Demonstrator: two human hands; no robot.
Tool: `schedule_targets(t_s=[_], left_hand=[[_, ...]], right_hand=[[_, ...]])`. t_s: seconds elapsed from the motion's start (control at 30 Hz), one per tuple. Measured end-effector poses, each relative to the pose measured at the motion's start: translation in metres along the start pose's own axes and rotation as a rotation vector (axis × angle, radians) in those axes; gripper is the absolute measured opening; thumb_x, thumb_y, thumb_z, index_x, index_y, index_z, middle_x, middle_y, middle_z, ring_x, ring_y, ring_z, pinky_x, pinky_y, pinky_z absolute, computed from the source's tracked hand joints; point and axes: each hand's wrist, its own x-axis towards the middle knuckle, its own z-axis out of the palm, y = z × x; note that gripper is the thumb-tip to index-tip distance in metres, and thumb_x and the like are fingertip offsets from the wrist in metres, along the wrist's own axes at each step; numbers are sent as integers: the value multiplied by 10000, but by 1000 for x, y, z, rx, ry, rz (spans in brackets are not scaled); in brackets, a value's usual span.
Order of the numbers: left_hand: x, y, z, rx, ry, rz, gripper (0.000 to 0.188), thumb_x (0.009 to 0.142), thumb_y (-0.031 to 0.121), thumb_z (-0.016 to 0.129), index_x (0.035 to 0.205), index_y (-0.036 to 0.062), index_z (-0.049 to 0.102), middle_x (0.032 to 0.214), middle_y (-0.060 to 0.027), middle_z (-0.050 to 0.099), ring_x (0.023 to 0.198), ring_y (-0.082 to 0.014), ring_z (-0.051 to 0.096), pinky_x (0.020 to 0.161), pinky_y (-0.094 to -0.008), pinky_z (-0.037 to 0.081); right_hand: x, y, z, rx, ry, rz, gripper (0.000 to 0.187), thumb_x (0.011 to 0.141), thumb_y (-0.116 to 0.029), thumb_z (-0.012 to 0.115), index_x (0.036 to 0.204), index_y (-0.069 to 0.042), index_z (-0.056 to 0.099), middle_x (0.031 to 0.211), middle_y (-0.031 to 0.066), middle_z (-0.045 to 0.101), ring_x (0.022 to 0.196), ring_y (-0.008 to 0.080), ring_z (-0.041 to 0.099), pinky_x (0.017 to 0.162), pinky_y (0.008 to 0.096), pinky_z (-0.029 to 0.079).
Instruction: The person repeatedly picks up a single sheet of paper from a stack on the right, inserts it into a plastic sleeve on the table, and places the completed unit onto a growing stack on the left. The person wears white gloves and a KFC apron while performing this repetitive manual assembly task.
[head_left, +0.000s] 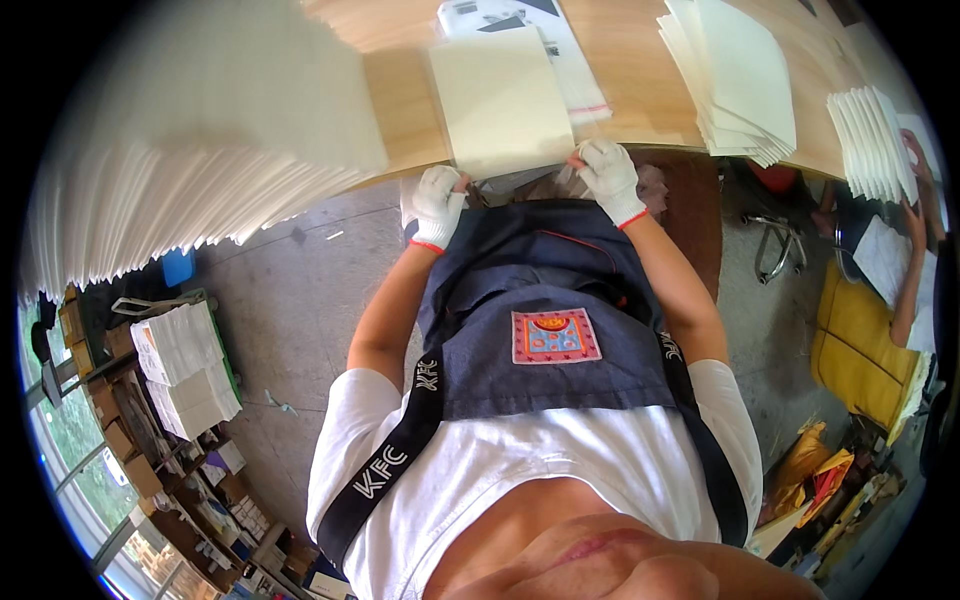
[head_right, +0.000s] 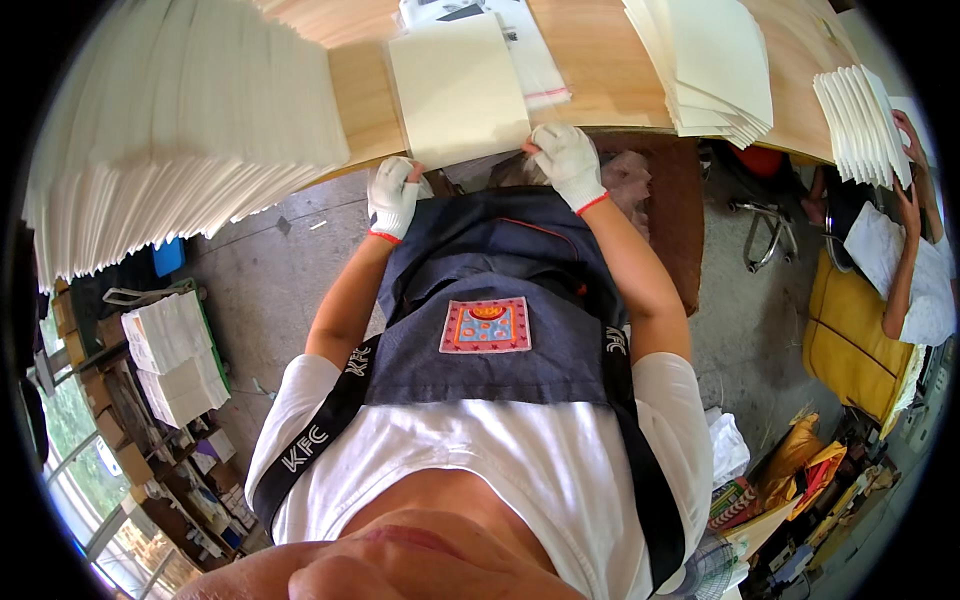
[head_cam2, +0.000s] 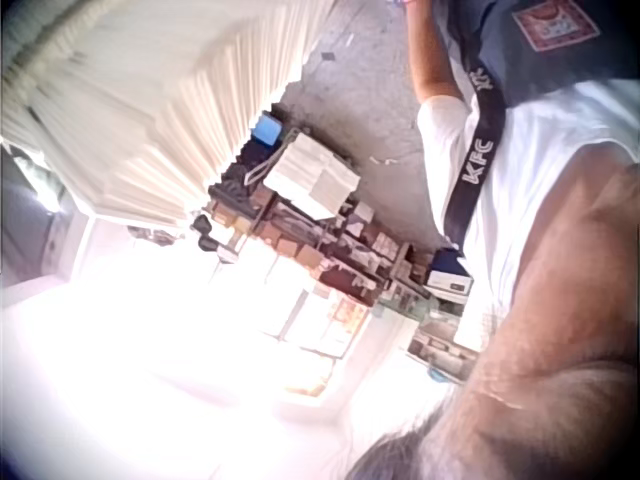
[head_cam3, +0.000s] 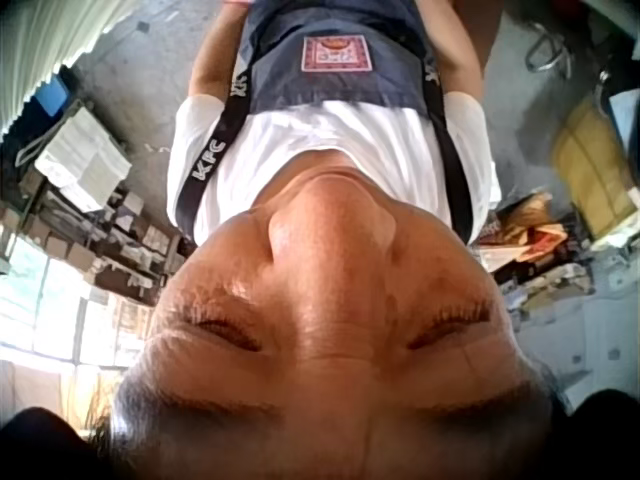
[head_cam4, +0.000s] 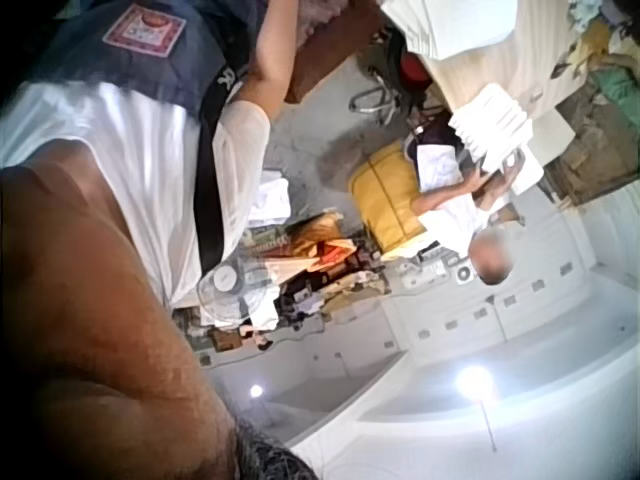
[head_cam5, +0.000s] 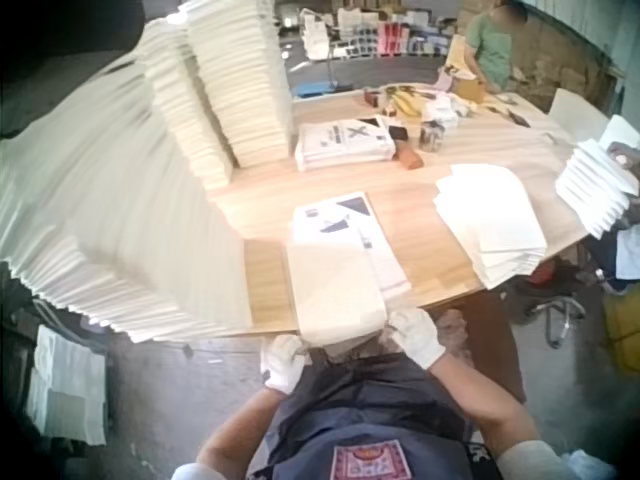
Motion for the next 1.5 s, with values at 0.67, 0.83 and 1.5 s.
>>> schedule_targets(t_s=[0.67, 0.83, 1.5], left_hand=[[123, 50, -75, -893, -67, -670, 398, 875, 261, 546, 1134, -40, 520, 626, 0, 489, 516, -66, 431, 472, -220, 393], [145, 138, -142, -627, -64, -300, 227, 879, 237, 546, 886, 12, 578, 647, 23, 475, 567, -45, 440, 507, -196, 374], [126, 108, -479, 400, 474, -392, 417, 824, 249, 428, 1220, 130, 484, 1164, -76, 565, 1034, -180, 537, 854, -275, 405]], right_hand=[[63, -17, -36, 132, -29, 536, 331, 891, -353, 470, 961, -45, 569, 788, 156, 624, 661, 319, 593, 634, 400, 455], [72, -35, -40, 1512, -366, 699, 300, 902, -317, 497, 928, -25, 559, 738, 50, 599, 594, 115, 543, 524, 293, 418], [362, -303, -199, 1132, -319, -184, 152, 846, -192, 534, 766, -83, 603, 552, -9, 508, 408, 90, 410, 379, 239, 319]])
